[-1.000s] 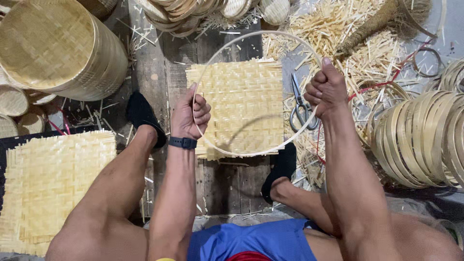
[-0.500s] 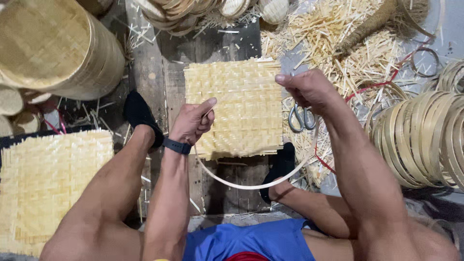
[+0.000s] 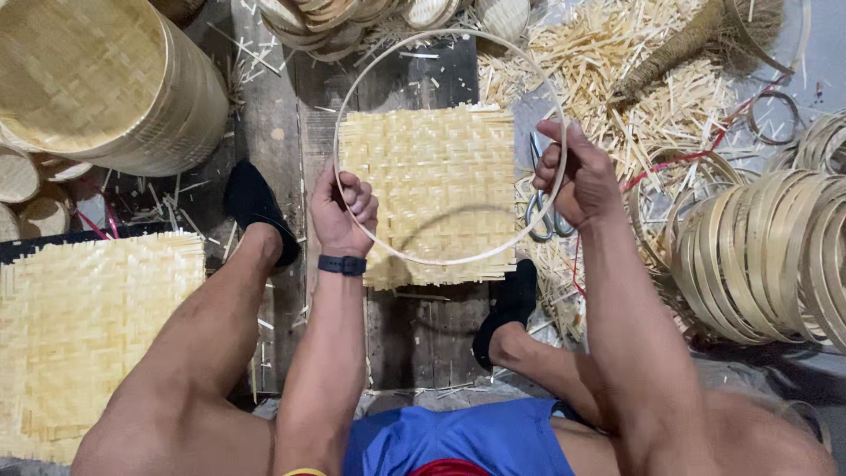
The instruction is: The person places a circular bamboo rim onto a woven bamboo mat, presses it down, and trims the excess bamboo with shears before fitting the pieces together using a circular wooden mold.
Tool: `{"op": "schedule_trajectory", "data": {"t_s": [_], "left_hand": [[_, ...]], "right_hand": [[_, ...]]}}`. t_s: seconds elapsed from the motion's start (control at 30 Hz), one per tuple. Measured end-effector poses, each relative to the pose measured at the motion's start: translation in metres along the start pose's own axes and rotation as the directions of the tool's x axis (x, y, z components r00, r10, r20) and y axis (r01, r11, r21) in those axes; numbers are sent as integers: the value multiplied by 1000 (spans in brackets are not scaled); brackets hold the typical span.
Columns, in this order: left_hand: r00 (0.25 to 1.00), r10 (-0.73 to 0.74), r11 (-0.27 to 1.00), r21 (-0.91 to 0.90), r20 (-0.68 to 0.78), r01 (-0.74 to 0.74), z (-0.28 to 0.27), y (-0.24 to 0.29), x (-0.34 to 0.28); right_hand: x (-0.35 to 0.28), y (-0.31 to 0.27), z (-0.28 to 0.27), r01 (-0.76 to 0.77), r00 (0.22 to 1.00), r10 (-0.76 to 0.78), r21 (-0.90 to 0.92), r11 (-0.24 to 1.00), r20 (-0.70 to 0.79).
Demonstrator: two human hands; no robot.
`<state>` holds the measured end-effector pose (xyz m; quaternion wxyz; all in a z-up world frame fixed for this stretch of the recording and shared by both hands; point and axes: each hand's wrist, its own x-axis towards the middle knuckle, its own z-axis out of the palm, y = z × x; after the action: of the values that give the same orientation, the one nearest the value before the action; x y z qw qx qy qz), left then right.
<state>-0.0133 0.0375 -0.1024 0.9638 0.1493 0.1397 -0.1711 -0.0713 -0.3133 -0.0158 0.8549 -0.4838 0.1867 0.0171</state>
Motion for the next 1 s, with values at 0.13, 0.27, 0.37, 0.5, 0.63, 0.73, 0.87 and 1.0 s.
{"op": "schedule_trajectory", "data": {"t_s": [0.13,0.27,0.37,0.5,0.63,0.73,0.87,1.0], "left_hand": [[991,-54,983,167,-126,75,12,19,0],[988,-87,966,232,-124,114,10,29,2],[979,-126,949,269,-159,166,1,25,3],[980,-143,946,273,-138,176,-10,21,8],[984,-131,969,192,-118,152,-20,22,10],[983,-32,984,168,-179,63,-21,12,7],[916,209,944,314,-343,-98,-29,-3,9],[785,558,509,858,-271,-65,-75,-11,18]], "right_hand": [[6,18,-19,-38,999,34,112,993,34],[7,21,-22,-66,997,61,99,993,52],[8,18,-21,-129,992,127,66,989,21],[12,19,-21,-75,990,71,-32,997,-120],[13,13,-16,-73,992,65,-70,995,-110],[15,20,-7,-52,984,9,-240,969,-176],[28,49,-13,-20,959,-118,-477,879,-259],[40,96,-43,-4,950,-199,-646,763,-241]]}}
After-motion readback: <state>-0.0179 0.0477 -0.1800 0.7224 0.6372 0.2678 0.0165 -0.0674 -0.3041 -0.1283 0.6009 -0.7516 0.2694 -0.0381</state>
